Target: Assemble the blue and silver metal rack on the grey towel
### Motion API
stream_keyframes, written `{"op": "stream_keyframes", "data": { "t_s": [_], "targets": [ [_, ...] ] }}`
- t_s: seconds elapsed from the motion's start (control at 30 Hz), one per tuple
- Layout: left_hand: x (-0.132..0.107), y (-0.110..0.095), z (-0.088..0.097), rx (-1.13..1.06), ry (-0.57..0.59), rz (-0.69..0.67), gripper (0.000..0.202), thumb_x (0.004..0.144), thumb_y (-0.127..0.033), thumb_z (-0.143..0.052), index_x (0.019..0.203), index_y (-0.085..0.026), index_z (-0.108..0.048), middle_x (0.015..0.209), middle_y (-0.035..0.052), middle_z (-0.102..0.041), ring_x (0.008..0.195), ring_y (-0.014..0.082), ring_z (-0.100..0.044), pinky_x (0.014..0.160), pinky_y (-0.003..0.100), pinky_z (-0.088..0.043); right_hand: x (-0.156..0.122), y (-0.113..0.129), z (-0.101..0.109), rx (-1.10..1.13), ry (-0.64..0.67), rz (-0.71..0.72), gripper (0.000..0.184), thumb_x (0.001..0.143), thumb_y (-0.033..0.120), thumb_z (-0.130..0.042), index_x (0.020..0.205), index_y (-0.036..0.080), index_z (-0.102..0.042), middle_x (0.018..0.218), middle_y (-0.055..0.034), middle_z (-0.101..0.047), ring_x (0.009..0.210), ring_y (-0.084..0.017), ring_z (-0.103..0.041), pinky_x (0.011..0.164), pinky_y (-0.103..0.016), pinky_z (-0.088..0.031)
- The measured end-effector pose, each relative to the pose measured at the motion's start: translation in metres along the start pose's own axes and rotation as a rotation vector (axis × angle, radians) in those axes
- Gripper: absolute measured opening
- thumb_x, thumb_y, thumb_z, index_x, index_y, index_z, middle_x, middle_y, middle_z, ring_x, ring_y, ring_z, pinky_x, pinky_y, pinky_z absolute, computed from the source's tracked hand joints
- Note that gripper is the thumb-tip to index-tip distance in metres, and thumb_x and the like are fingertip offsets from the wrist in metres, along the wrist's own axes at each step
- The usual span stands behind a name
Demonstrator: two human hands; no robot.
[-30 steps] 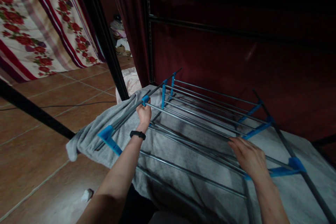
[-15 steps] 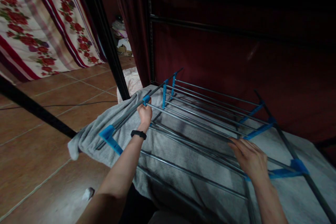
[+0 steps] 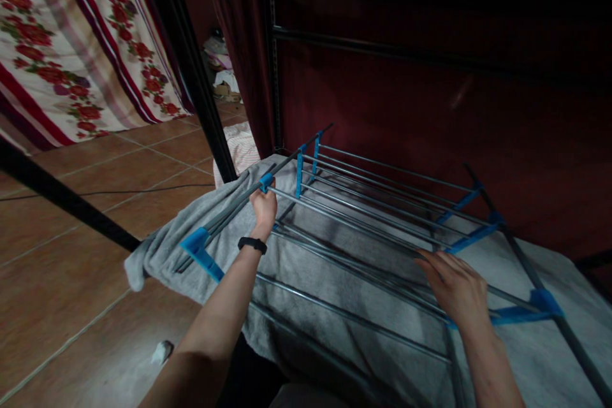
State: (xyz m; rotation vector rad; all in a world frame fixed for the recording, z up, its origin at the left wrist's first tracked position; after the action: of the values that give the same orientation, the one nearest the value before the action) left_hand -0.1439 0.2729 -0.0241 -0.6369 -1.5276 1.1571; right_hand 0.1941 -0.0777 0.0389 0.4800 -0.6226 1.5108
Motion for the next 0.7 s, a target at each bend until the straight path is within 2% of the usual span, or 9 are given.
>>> {"op": "stream_keyframes", "data": {
  "t_s": [0.13, 0.37, 0.5, 0.7],
  "targets": [
    [-0.0007, -0.0088, 0.0025, -0.049, -0.035, -0.068, 0.024, 0.083, -0.040, -0.060, 0.095, -0.022, -0.069, 0.079, 0.0057, -0.072, 0.089, 0.0264, -0.068, 0.095, 0.039, -0.050, -0.0033, -0.0006, -0.0018, -0.004, 0.011, 0.020, 0.026, 0.100, 0.037, -0.051, 0.106, 0.021, -0.071, 0.091, -0.0039, -0.072, 0.077, -0.019, -0.066, 0.071, -0.030, -0.045],
    [-0.0025, -0.0109, 0.0016, -0.070, -0.025, -0.064, 0.023, 0.084, -0.040, -0.059, 0.094, -0.022, -0.069, 0.080, 0.0052, -0.072, 0.087, 0.0251, -0.068, 0.094, 0.038, -0.051, -0.0028, 0.0004, -0.0046, -0.063, 0.068, 0.015, 0.030, 0.102, 0.038, -0.046, 0.108, 0.020, -0.069, 0.100, -0.0065, -0.073, 0.080, -0.020, -0.067, 0.071, -0.031, -0.046],
    [-0.0035, -0.0092, 0.0015, -0.021, -0.024, -0.007, 0.024, 0.086, -0.042, -0.056, 0.088, -0.021, -0.067, 0.079, 0.0041, -0.071, 0.085, 0.0242, -0.066, 0.089, 0.036, -0.052, -0.0008, 0.0000, -0.0062, -0.071, 0.120, -0.010, 0.033, 0.104, 0.038, -0.041, 0.107, 0.020, -0.069, 0.102, -0.0070, -0.074, 0.080, -0.020, -0.069, 0.072, -0.031, -0.047],
    [-0.0065, -0.0085, 0.0056, 0.010, -0.045, 0.081, 0.025, 0.082, -0.042, -0.058, 0.068, -0.022, -0.056, 0.062, -0.0004, -0.057, 0.068, 0.0209, -0.059, 0.074, 0.033, -0.051, 0.0021, -0.0008, -0.0077, -0.070, 0.172, -0.030, 0.033, 0.104, 0.039, -0.039, 0.103, 0.021, -0.067, 0.095, -0.0036, -0.074, 0.078, -0.019, -0.069, 0.069, -0.030, -0.046]
  ]
}}
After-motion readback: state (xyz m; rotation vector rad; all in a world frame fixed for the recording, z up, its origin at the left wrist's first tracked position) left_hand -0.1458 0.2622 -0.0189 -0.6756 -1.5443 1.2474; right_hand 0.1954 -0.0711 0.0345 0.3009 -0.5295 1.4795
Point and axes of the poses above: each hand's wrist, its own x-axis towards the middle knuckle, its own z-axis out of the back of the hand, y = z × x, the point moved 9 cm from there along x, towards the middle knuckle
